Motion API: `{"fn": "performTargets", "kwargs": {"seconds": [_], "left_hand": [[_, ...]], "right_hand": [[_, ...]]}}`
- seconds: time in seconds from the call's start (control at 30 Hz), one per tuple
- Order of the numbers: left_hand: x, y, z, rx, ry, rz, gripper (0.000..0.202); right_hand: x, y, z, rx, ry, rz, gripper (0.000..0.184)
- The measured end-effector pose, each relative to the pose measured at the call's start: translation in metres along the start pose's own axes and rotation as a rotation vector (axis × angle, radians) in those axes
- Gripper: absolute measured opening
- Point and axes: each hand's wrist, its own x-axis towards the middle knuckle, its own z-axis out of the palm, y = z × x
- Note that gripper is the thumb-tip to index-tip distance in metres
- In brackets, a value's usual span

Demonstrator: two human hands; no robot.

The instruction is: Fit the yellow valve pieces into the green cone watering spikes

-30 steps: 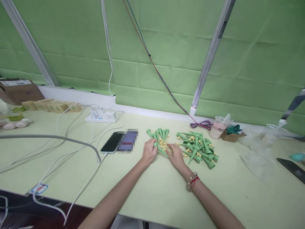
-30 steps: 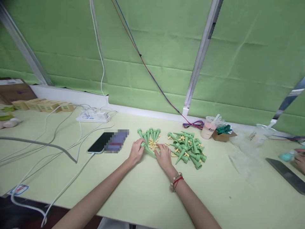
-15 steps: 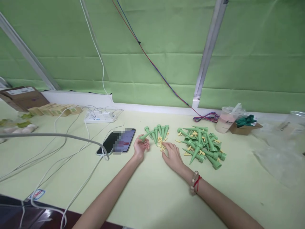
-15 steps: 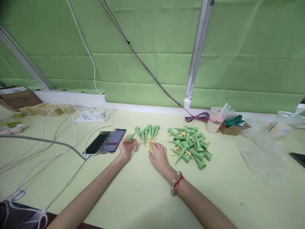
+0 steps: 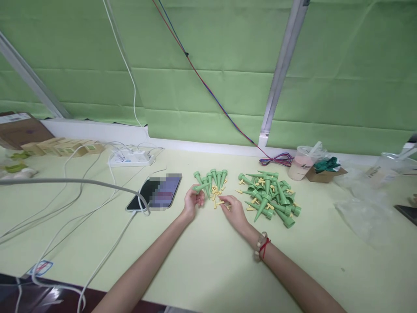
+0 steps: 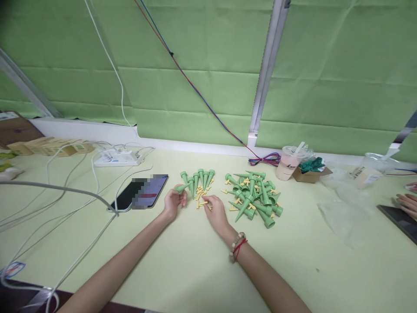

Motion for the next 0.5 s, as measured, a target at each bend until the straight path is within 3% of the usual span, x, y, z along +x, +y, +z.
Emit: {"fn": "performTargets", "kwargs": {"seconds": [0.3,0.5], "left_hand": [[-0.005,-0.003,-0.003,-0.01,-0.038,0.028,0.028],[-0.006,-0.002,-0.003,-0.031,-0.048,0.016,0.033]], "right_hand": [[-0.003,0.0,-0.001,-0.014,0.083,0.02,0.019],[-0.009,-0.016,-0.008,-0.029,0.335,0.132,0.033]]}}
